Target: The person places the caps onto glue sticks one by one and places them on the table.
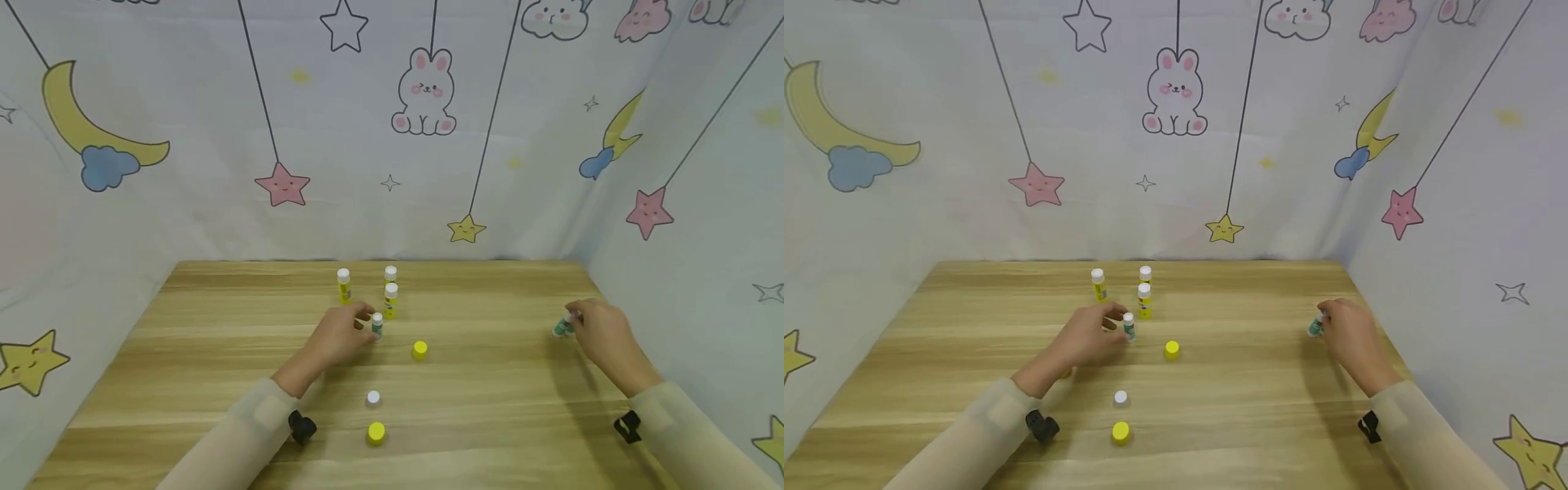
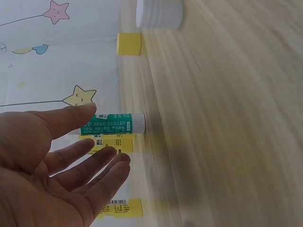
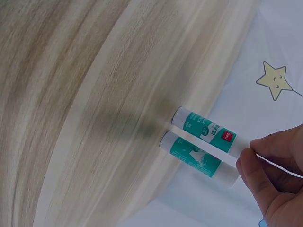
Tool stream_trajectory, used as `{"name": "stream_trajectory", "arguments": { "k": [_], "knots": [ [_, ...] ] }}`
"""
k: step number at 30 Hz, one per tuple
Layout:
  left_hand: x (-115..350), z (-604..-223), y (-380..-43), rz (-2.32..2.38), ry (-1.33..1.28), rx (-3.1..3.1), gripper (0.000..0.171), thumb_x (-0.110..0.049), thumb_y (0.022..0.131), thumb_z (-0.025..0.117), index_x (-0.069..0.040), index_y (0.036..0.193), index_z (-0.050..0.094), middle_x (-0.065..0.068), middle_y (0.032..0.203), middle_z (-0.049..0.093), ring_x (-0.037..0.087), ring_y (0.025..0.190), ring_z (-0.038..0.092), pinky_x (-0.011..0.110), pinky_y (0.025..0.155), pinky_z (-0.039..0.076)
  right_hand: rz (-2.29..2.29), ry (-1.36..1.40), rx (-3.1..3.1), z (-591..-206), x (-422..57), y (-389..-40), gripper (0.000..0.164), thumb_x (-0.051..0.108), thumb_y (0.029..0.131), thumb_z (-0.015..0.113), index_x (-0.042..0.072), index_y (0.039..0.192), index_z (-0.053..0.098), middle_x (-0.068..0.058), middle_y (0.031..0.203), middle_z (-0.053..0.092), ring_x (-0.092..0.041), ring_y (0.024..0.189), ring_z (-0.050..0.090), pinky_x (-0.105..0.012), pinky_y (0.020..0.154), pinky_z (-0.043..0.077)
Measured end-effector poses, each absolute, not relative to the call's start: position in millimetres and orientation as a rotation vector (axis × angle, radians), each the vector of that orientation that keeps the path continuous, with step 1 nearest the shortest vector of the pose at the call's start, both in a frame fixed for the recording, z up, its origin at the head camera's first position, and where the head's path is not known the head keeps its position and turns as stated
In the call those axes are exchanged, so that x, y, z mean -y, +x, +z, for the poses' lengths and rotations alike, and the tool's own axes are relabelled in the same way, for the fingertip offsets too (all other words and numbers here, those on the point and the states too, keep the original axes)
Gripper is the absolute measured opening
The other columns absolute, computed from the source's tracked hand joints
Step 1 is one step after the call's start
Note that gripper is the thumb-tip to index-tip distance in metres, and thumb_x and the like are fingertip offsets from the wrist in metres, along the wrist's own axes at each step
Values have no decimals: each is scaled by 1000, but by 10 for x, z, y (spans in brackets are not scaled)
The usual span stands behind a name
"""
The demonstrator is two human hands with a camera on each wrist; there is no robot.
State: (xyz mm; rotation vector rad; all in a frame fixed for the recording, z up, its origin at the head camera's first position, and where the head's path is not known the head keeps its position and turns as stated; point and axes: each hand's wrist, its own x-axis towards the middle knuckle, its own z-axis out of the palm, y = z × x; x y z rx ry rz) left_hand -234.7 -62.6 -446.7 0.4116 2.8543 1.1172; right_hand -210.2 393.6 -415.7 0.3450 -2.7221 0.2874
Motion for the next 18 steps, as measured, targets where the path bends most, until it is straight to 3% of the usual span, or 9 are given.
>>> {"name": "stream_trajectory", "arguments": {
  "k": [13, 18],
  "knots": [
    [618, -4504, -2420, 1243, 379, -2697, 39, -13, 79, 76, -9, 115, 61, 2, 108, 62, 21, 95, 62, 29, 73, 53, 303, 329, 2695, -4135, -3903, -2112, 20, -4, 82, 64, -9, 102, 65, -28, 97, 61, -37, 75, 63, -50, 62, 51],
    [597, -4534, -2459, 1274, 408, -2652, 35, -10, 80, 75, -8, 112, 62, 1, 101, 63, 18, 92, 62, 29, 72, 53, 361, 285, 2723, -4114, -3855, -2025, 22, 1, 86, 63, -5, 107, 64, -28, 101, 60, -36, 74, 63, -43, 54, 51]
  ]
}}
